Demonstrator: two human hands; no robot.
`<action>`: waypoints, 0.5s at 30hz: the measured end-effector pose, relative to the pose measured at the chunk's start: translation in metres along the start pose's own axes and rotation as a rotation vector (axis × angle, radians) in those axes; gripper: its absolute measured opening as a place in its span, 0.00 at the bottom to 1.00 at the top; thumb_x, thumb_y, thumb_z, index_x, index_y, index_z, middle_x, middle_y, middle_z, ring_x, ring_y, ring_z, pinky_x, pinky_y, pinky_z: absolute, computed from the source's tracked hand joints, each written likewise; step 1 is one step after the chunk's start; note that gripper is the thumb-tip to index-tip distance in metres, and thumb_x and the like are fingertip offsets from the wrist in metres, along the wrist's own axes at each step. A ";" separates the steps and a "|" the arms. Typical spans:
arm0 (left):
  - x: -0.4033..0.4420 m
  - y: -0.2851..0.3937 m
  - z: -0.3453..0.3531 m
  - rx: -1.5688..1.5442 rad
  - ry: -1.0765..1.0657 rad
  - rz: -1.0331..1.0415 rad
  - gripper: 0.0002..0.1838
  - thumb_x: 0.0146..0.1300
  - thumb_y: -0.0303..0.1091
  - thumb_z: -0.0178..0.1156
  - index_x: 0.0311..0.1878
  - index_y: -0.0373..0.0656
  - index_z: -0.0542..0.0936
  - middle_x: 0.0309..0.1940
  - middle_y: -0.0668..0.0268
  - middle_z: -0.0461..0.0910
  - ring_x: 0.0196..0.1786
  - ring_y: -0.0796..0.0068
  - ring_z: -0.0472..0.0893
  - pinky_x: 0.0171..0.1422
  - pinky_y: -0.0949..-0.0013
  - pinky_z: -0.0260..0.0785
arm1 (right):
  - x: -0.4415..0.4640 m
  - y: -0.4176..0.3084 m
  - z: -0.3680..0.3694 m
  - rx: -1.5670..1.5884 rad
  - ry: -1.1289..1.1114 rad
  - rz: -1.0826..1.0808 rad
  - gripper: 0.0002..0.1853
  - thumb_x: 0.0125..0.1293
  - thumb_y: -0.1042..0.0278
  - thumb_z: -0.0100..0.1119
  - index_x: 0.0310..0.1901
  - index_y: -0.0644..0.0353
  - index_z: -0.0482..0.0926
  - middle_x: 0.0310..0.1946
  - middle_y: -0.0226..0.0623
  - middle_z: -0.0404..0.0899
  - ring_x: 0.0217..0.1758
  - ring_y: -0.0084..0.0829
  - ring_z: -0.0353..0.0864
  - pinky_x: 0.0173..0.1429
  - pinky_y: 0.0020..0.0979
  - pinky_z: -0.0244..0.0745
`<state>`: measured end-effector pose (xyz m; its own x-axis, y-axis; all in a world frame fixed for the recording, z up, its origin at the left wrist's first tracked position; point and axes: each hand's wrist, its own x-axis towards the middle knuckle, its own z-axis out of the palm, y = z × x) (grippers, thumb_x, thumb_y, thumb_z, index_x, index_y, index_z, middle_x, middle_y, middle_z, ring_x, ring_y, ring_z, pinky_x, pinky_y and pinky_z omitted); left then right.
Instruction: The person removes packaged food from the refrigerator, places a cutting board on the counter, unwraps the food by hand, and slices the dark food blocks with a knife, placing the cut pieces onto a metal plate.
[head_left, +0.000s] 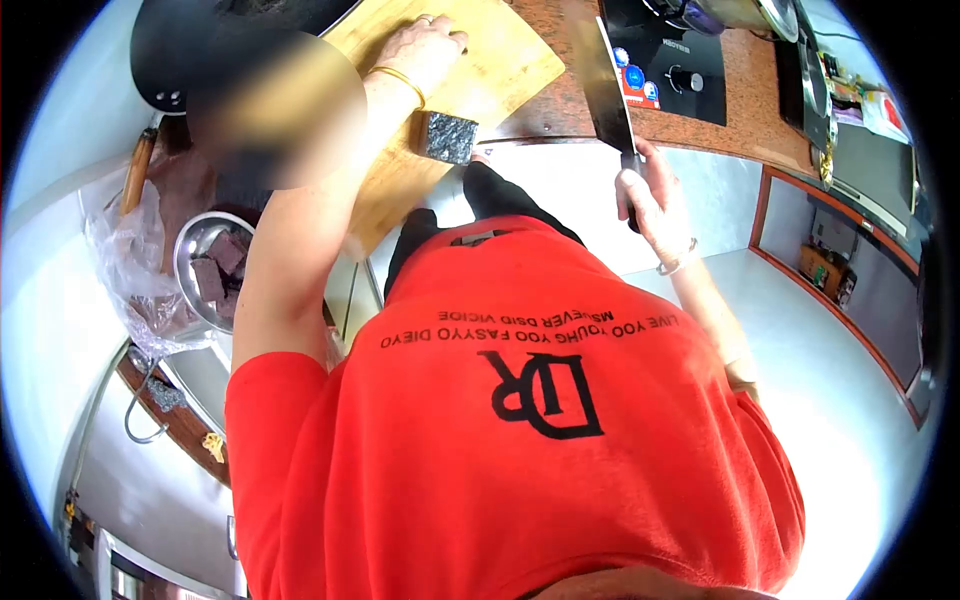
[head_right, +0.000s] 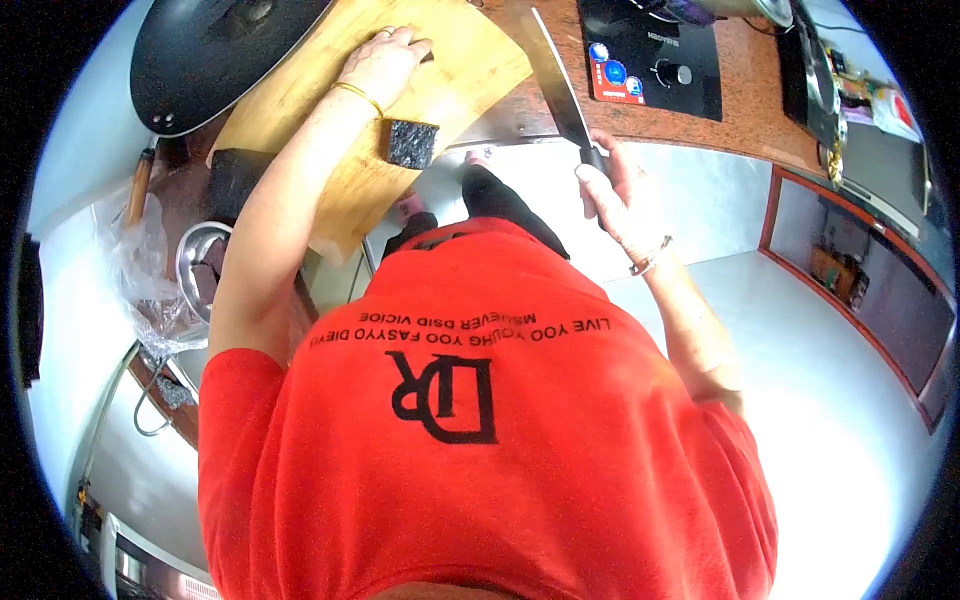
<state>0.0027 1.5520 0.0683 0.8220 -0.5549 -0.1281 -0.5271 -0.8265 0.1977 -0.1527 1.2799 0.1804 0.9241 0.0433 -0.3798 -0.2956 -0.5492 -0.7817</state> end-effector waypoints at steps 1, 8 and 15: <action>-0.004 -0.001 -0.002 0.023 -0.024 -0.014 0.25 0.58 0.28 0.55 0.61 0.49 0.72 0.53 0.56 0.74 0.58 0.58 0.73 0.61 0.58 0.68 | -0.003 0.003 0.002 0.105 -0.005 -0.028 0.23 0.69 0.59 0.53 0.60 0.64 0.66 0.20 0.27 0.72 0.18 0.17 0.70 0.26 0.20 0.66; -0.036 -0.007 -0.001 -0.321 0.251 -0.315 0.24 0.57 0.26 0.55 0.59 0.40 0.71 0.50 0.51 0.77 0.47 0.49 0.79 0.55 0.57 0.72 | -0.001 -0.001 0.010 0.244 -0.048 -0.050 0.21 0.71 0.61 0.49 0.60 0.63 0.67 0.19 0.25 0.70 0.18 0.16 0.68 0.24 0.20 0.64; -0.162 0.004 -0.027 -1.716 0.566 -0.684 0.21 0.60 0.18 0.52 0.59 0.33 0.71 0.49 0.54 0.76 0.45 0.66 0.81 0.48 0.68 0.78 | 0.006 -0.024 0.017 0.379 -0.102 -0.075 0.11 0.72 0.65 0.45 0.48 0.62 0.69 0.20 0.30 0.70 0.18 0.21 0.68 0.24 0.21 0.65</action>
<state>-0.1267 1.6408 0.1163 0.9147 0.1538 -0.3736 0.3170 0.3001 0.8997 -0.1444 1.3075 0.1881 0.9234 0.1643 -0.3469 -0.3142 -0.1953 -0.9290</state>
